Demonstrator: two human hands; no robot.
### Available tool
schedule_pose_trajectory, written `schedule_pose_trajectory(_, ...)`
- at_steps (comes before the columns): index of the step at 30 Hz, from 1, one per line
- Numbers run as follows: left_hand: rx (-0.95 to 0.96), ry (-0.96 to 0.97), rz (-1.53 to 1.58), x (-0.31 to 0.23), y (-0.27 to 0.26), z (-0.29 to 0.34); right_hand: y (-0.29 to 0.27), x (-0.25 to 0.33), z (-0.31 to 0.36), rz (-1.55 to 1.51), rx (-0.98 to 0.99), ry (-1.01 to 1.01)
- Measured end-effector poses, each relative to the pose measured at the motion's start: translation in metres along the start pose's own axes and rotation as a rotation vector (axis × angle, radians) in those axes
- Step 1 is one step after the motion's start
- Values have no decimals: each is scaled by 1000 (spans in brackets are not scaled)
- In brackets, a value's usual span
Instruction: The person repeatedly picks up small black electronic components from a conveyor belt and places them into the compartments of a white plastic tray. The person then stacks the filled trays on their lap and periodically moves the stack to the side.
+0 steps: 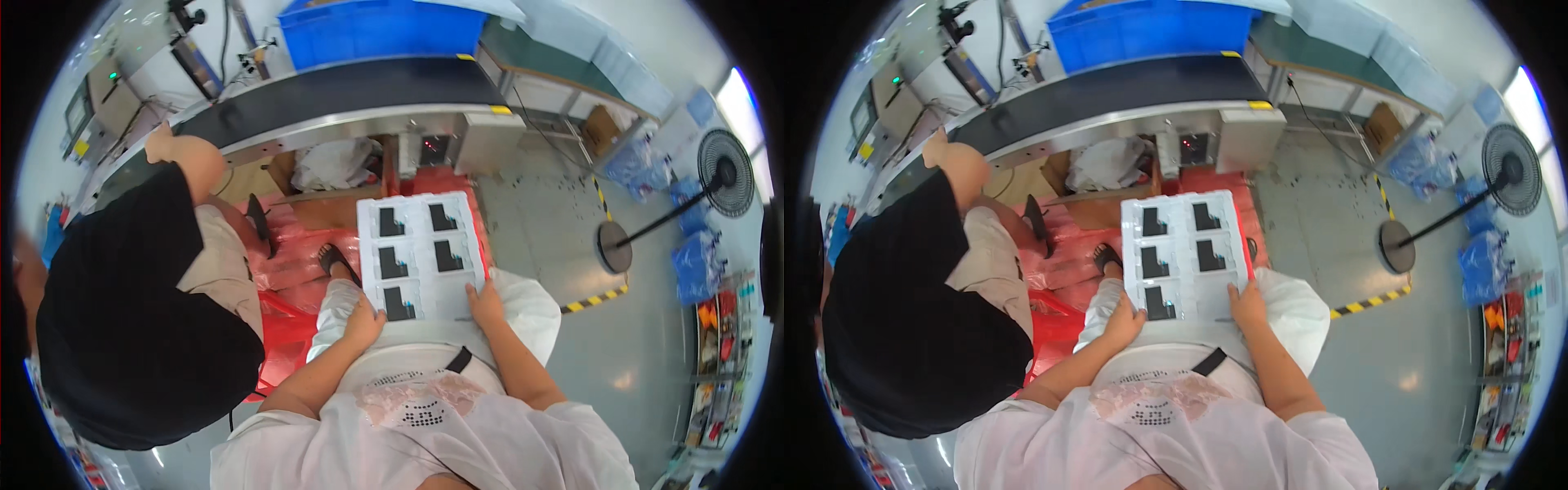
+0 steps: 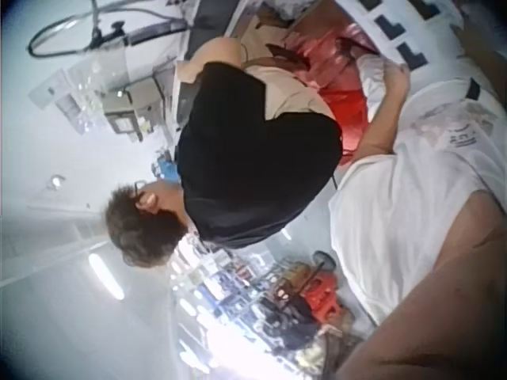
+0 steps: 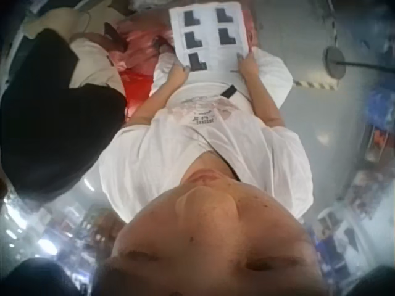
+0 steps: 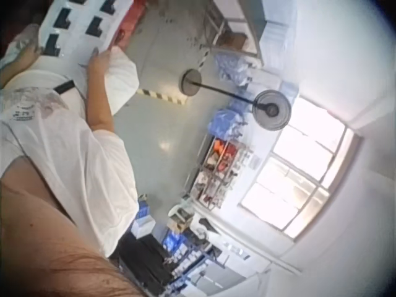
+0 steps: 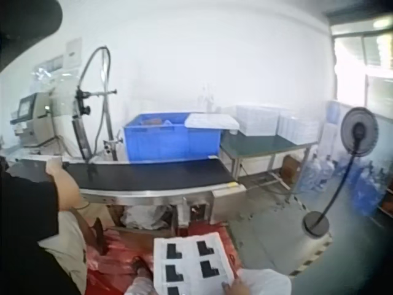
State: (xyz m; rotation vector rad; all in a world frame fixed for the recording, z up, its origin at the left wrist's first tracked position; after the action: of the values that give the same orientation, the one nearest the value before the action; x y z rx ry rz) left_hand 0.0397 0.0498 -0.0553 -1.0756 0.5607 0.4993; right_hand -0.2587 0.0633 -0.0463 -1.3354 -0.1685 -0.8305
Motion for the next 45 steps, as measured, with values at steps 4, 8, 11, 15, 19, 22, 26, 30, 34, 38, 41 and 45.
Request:
schedule_pose_trajectory(4, -22, 104, 93, 17, 6, -7, -11, 13, 5, -9, 45, 91)
schedule_pose_trajectory(8, -51, 33, 116, 28, 12, -19, -7, 11, 6, -2, 22, 35)
schedule_pose_trajectory(11, -113, -146, 58, -1, -5, -23, -6, 8, 0, 34, 44, 42)
schedule_pose_trajectory(15, -28, -216, 133, 1, -5, -46, -9, 10, -7, 79, 156, 49)
schedule_pose_trajectory(19, 25, -110, 200, 5, -5, -46, -7, -3, -18, 67, 231, 40)
schedule_pose_trajectory(22, 25, -91, 216, 10, 1, -45, -7, -6, -16, 72, 239, 41)
schedule_pose_trajectory(26, -6, -89, 213, 10, 1, -44, -10, -1, -13, 47, 239, 36)
schedule_pose_trajectory(30, 9, 16, 243, 28, -1, -59, -9, -1, -10, 47, 209, 24)
schedule_pose_trajectory(34, -101, -39, 212, -8, -63, -54, -8, -9, -12, 34, 195, 42)
schedule_pose_trajectory(38, -470, -32, 733, 12, -110, -94, -8, 0, -10, 40, 195, 36)
schedule_pose_trajectory(41, -519, 68, 1032, -23, -158, -73, -13, 1, -5, 10, 152, 61)
schedule_pose_trajectory(45, -564, 108, 1153, -17, -164, -62, -18, 11, 1, 104, 39, 99)
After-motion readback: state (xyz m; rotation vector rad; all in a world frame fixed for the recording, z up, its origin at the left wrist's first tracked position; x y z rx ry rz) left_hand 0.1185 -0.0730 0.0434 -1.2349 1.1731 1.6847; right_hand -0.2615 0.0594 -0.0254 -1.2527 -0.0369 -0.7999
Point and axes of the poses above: each hand's wrist, its own z-axis away from the middle knuckle, its own y-axis out of the palm, x = y × z, the point moved 3 cm from there along -z, towards the middle knuckle, and after that the axes turned 5 degrees about x, right-handed, at the moved point
